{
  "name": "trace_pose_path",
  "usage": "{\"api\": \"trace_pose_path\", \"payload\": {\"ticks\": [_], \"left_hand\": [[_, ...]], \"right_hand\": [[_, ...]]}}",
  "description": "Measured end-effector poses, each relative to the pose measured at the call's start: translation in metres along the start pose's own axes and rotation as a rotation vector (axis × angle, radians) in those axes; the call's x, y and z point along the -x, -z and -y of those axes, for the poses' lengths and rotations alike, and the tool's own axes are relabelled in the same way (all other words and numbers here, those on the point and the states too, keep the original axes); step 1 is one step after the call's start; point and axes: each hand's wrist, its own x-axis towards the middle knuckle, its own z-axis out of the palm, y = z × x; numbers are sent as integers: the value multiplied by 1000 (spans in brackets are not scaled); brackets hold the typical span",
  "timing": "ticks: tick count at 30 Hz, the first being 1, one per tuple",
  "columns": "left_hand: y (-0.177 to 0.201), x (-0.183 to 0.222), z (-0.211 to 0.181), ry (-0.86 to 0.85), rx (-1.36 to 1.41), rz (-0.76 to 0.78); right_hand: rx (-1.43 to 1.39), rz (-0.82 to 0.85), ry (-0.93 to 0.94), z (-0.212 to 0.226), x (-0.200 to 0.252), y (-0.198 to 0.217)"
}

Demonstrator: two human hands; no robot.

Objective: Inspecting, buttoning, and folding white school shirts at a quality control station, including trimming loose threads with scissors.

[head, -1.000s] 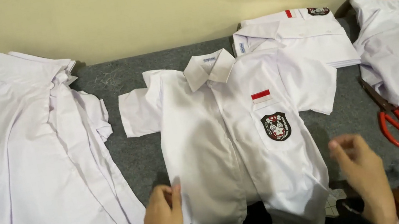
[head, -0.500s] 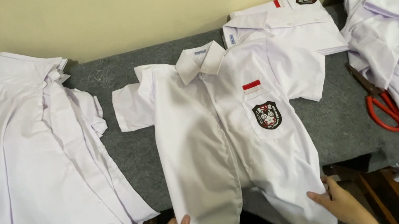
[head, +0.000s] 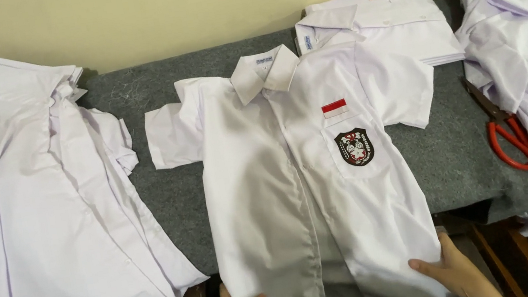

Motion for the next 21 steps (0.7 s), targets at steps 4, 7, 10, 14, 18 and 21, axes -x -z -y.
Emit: {"api": "trace_pose_path", "payload": {"ticks": [4, 7, 10, 14, 18, 21], "left_hand": [[16, 11, -13, 51, 47, 48], [21, 22, -21, -19, 222, -53], [21, 21, -21, -140, 509, -56], [28, 32, -30, -132, 722, 20], [25, 28, -11, -173, 730, 105], [20, 20, -7, -152, 318, 128]], "right_hand": [[-44, 43, 4, 20, 22, -2], [-140, 30, -24, 11, 16, 1], [-254, -3, -67, -11, -4, 2], [-224, -24, 117, -28, -12, 4], [-155, -59, 301, -62, -36, 11], [-112, 100, 218, -57, -35, 13]]}}
